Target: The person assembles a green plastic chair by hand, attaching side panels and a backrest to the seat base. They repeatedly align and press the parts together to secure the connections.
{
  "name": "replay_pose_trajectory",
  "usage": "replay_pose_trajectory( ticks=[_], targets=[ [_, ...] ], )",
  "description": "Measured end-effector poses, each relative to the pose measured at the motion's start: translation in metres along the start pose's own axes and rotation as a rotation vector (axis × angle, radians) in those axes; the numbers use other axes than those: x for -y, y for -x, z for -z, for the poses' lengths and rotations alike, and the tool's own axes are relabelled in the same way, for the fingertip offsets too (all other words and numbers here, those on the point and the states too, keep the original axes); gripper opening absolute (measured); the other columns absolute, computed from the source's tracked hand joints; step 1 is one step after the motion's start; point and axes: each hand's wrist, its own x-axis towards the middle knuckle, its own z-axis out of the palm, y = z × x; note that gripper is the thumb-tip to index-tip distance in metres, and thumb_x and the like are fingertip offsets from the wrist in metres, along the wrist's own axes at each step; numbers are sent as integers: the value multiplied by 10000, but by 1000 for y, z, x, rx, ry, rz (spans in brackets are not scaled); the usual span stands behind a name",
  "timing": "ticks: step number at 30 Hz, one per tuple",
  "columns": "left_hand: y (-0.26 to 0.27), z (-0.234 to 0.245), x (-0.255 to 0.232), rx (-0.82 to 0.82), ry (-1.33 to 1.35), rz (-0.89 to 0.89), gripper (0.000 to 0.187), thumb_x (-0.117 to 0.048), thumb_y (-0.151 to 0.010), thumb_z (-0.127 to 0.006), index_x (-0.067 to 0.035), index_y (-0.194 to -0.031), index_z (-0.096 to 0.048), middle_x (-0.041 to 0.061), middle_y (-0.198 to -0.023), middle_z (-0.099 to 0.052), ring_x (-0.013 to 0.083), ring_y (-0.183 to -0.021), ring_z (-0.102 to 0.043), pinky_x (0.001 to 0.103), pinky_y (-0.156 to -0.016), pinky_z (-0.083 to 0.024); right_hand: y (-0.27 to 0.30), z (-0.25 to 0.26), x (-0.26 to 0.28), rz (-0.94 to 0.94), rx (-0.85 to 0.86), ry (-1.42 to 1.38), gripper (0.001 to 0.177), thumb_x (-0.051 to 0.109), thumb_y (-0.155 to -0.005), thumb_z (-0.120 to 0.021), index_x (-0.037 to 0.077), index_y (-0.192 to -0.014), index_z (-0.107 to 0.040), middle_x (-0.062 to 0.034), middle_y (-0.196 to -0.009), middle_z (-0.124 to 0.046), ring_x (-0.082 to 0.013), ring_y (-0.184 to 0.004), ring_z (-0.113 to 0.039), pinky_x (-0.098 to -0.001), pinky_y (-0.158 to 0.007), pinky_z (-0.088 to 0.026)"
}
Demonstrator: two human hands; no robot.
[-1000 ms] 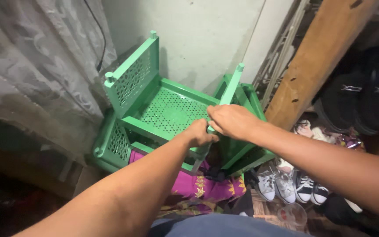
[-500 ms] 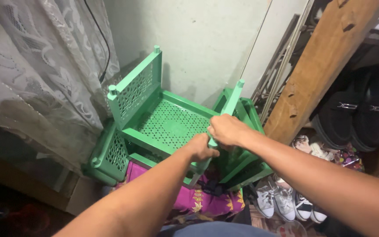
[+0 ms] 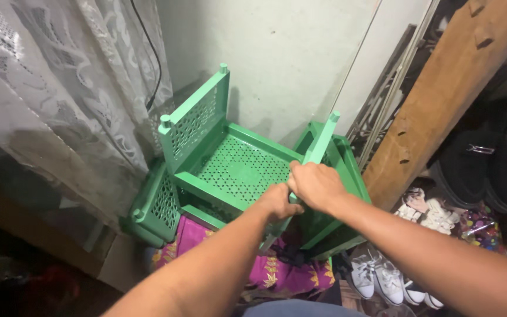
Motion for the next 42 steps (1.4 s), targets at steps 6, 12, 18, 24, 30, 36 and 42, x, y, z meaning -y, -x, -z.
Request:
replay_pose_trajectory(
  ticks=[6, 12, 18, 24, 30, 36, 42],
  targets=[
    [-4, 1, 3, 54, 39, 6, 637, -443, -815, -965, 1, -1256, -845, 274, -1209, -869, 416, -1152, -842, 484, -1031, -655, -9, 2, 1, -61, 136, 65, 453, 332, -956, -708, 61, -1319, -721, -263, -1099, -836, -489, -1087, -828, -616, -938, -659],
    [3, 3, 6, -13, 51, 1, 690, -466, -818, -977, 13, -1281, -797, 282, -1211, -829, 428, -1144, -813, 504, -993, -643, -12, -3, 4, -254, 294, -212, 529, 514, -1112, -564, 33, -1142, -781, -243, -1025, -907, -446, -1042, -875, -604, -979, -650],
    [4, 6, -1, 23, 2, 1, 650, -457, -842, -972, 18, -1263, -829, 299, -1184, -837, 419, -1123, -832, 494, -1009, -656, -4, -3, -2, -169, 16, -112, 311, 353, -1074, -638, 71, -1173, -725, -276, -1067, -829, -516, -1017, -800, -660, -901, -625],
    [4, 10, -6, 32, 101, 26, 553, -414, -830, -927, 21, -1161, -847, 284, -1082, -866, 404, -1030, -866, 495, -955, -686, -11, -7, -11, -28, 105, -192, 378, 326, -914, -716, 62, -1184, -704, -264, -1025, -846, -494, -1028, -812, -641, -877, -636],
    [5, 7, 8, -58, 135, -94, 632, -374, -802, -974, 17, -1267, -802, 293, -1126, -836, 432, -1047, -820, 511, -955, -653, -13, -6, -5, -181, 288, -220, 511, 554, -1119, -635, 68, -1166, -785, -232, -1120, -859, -444, -1130, -822, -608, -970, -625],
    [-11, 5, 15, -34, 26, 30, 582, -385, -783, -1014, 2, -1179, -835, 254, -1141, -842, 392, -1090, -825, 501, -976, -651, -9, -1, -21, 219, 112, 71, 336, 353, -1146, -598, 74, -1328, -641, -246, -1012, -849, -476, -1012, -818, -625, -888, -617],
    [19, 13, 2, -244, 107, 167, 397, -290, -741, -939, 6, -997, -871, 227, -959, -870, 357, -908, -878, 482, -842, -689, -26, 0, -45, 649, 16, -151, 410, 412, -998, -762, 45, -1112, -619, -203, -878, -777, -501, -877, -760, -653, -697, -566]
  ],
)
